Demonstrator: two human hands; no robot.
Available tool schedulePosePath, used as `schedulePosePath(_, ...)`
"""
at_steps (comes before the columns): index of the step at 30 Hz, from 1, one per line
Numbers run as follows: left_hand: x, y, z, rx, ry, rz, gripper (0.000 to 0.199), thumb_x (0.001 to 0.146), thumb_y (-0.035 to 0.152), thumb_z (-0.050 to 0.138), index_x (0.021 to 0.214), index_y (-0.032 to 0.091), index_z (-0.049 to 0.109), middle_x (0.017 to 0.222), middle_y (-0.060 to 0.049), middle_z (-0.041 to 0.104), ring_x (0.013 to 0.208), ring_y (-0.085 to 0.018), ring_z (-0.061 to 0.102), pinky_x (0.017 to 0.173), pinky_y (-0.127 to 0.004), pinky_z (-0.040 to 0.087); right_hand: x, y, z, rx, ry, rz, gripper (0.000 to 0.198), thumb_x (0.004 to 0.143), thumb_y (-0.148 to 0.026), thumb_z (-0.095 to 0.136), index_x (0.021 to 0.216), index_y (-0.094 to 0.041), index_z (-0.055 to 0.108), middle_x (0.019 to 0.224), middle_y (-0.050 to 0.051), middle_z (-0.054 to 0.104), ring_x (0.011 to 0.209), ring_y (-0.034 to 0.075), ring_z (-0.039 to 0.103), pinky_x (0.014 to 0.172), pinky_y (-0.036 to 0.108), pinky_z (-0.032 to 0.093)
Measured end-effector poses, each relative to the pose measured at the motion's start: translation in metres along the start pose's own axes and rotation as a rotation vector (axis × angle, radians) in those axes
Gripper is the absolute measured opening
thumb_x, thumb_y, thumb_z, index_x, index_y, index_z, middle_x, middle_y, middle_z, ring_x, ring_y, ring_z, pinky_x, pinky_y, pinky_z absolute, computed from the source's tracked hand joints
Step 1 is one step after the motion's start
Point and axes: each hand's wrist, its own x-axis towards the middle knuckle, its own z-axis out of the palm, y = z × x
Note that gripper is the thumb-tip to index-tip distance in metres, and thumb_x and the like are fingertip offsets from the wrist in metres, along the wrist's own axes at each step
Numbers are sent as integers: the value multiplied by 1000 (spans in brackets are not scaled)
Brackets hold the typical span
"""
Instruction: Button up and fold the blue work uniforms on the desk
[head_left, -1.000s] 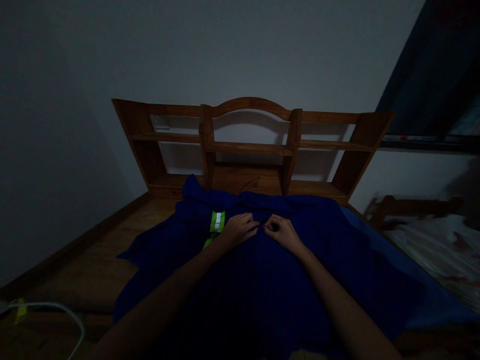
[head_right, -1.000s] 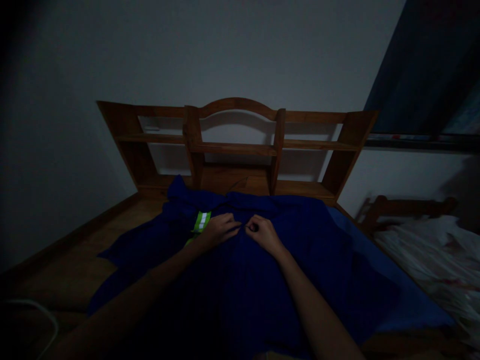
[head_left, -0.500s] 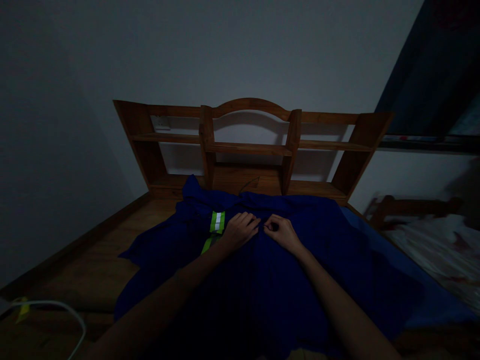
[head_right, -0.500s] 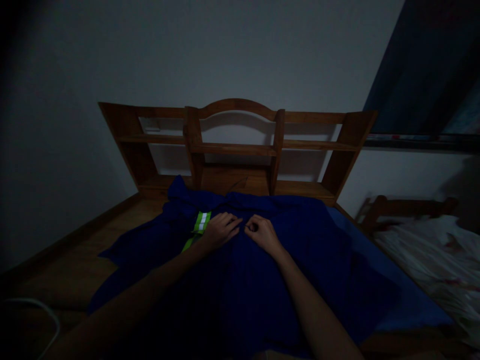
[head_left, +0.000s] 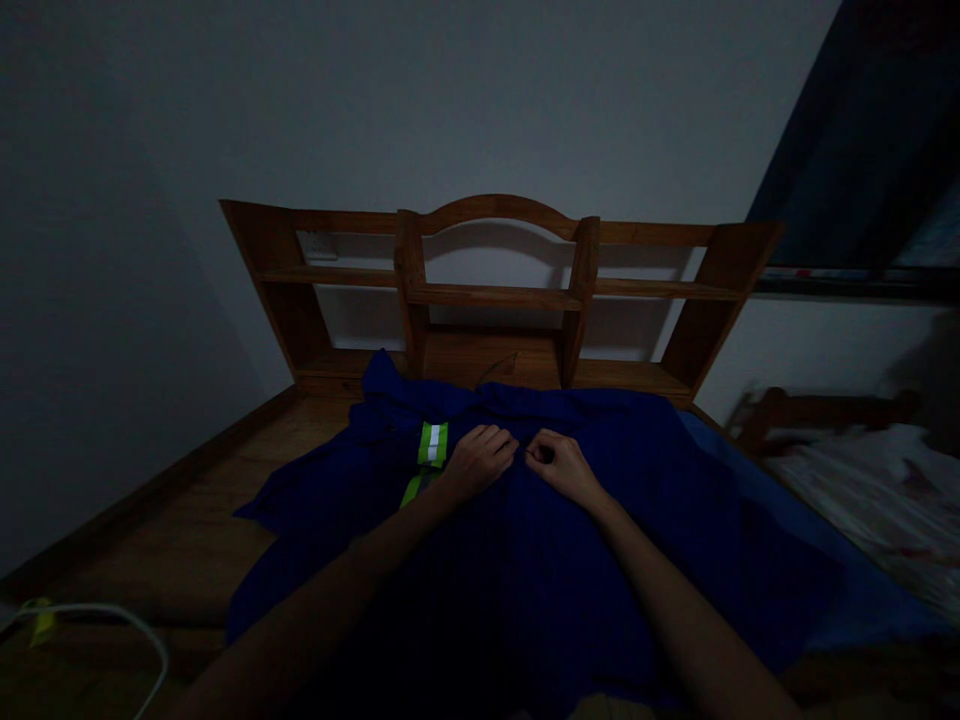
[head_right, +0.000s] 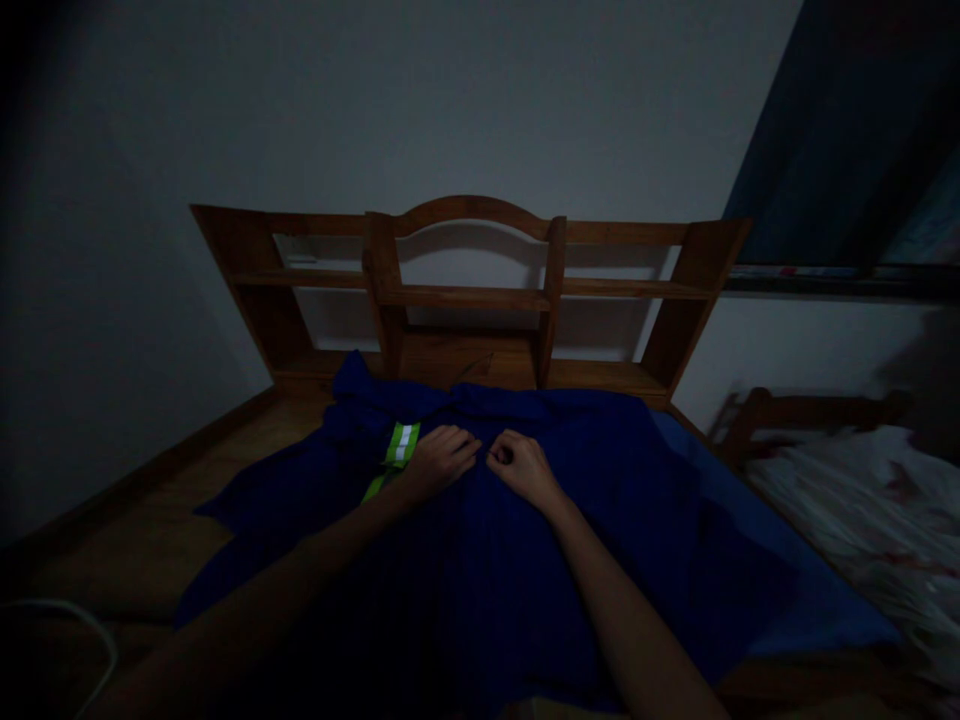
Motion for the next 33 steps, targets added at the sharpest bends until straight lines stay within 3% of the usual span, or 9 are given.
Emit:
schedulePosePath(6, 1, -4, -1, -119, -99, 75, 21, 89, 24, 45, 106, 18, 55, 93, -7, 54, 90, -20, 49, 81, -35, 39, 0, 1, -3, -48, 31, 0, 17, 79, -18, 53, 89, -22, 66, 86, 2, 60, 74, 13, 55, 71, 24, 41)
schedulePosePath(12, 0, -3, 2, -178, -87, 88, 22, 90, 26, 43, 105, 18, 57, 93, -7, 54, 91, -20, 50, 81, -34, 39, 1, 5, -1, -35, -37, -50, 19, 81, -18, 53, 93, -23, 65, 89, 1, 61, 76, 13, 55, 72, 23, 41)
schedulePosePath(17, -2, -5, 4, -224, -31, -1, 25, 90, 28, 43, 108, 18, 58, 99, -8, 56, 94, -20, 51, 83, -35, 40, 0, 10, 2, -100, -62, -30, 5, 80, -22, 56, 78, -20, 60, 77, 0, 58, 68, 12, 53, 64, 22, 38)
schedulePosePath(20, -1, -5, 8, -281, -10, -45, 25, 89, 26, 46, 110, 20, 58, 100, -8, 56, 96, -19, 52, 83, -34, 42, -1, 8, 3, -138, -97, -36, 11, 80, -24, 57, 70, -19, 57, 72, -1, 56, 65, 11, 52, 59, 21, 35)
schedulePosePath(29, 0, -1, 10, -526, 20, -151, 24, 91, 22, 39, 109, 20, 55, 100, -6, 56, 97, -18, 53, 86, -30, 43, 0, 7, 0, -200, 41, 24, 21, 82, -40, 58, 74, -21, 61, 74, 1, 58, 65, 12, 53, 60, 23, 35)
schedulePosePath(33, 1, -5, 13, -599, 51, -259, 23, 93, 26, 37, 103, 19, 56, 98, -5, 57, 95, -17, 54, 85, -30, 43, 2, 6, -1, -162, 70, 29, 25, 83, -43, 57, 76, -21, 63, 76, 3, 59, 68, 14, 55, 62, 24, 38)
